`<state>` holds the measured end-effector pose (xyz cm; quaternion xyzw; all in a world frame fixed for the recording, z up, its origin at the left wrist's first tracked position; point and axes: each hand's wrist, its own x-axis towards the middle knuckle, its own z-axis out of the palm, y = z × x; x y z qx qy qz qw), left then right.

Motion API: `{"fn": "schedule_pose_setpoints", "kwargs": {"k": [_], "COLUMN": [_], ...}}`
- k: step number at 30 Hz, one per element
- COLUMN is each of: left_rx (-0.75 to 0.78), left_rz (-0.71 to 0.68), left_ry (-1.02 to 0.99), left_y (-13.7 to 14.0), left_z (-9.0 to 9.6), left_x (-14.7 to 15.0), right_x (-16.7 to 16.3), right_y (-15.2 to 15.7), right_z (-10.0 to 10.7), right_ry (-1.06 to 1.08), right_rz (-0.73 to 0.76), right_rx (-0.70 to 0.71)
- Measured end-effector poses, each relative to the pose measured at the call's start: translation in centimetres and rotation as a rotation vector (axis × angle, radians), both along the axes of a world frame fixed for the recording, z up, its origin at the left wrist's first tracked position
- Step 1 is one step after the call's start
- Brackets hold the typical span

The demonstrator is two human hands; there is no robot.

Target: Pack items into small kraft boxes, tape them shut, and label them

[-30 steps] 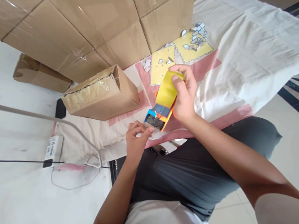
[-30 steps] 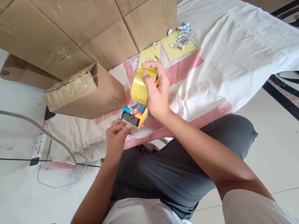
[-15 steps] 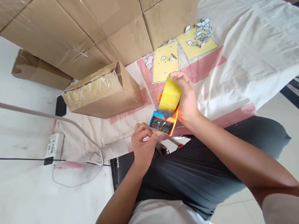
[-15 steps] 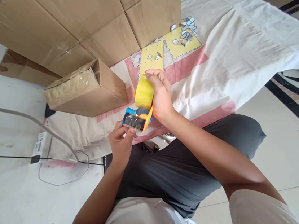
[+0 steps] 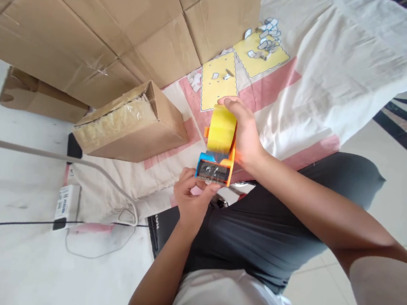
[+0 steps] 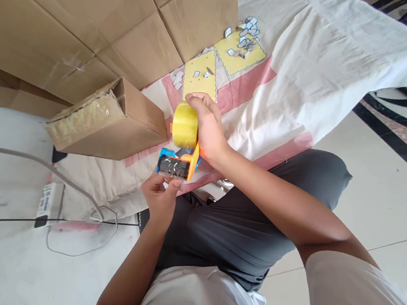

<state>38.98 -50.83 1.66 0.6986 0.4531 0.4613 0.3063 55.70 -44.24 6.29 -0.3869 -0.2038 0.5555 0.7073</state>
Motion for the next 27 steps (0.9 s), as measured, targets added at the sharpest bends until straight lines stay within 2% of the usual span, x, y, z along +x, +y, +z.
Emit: {"fn": "schedule_pose_setpoints", "kwargs": {"k": [5,12,15,17,22,27], "left_rx": [-0.031,-0.077,-0.117,-0.093,0.088,0.074], "left_rz": [0.017,-0.098,-0.078,-0.06,0.01,0.048], "left_ry": [-0.041,-0.154,-0.143,-0.108,-0.001,0.045], "left_y": [-0.9,-1.1,-0.8,-0.6,-1.0,-1.7], "left_z": [0.0,0.1,0.2,0.3,0.2,-0.2], "left_x": [0.5,-0.1,-0.2,-0.4,-0.7,-0.5], "right_x": [0.1,0.4,0.5,0.6,0.5,0.6], "right_y": [-0.5,-0.4,-0.3,-0.3,-0.6,-1.0], "right_z": [0.6,0.5,0.5,0.5,0.6,0.6], "right_ry": [0.111,0.092,0.09,0.078,0.029,-0.071], "right_rz": [0.002,0.042,0.019,0.02,0.069,-0.011], "right_rx": [0.02,-0.007,-0.004,0.007,0.05,0.093]}}
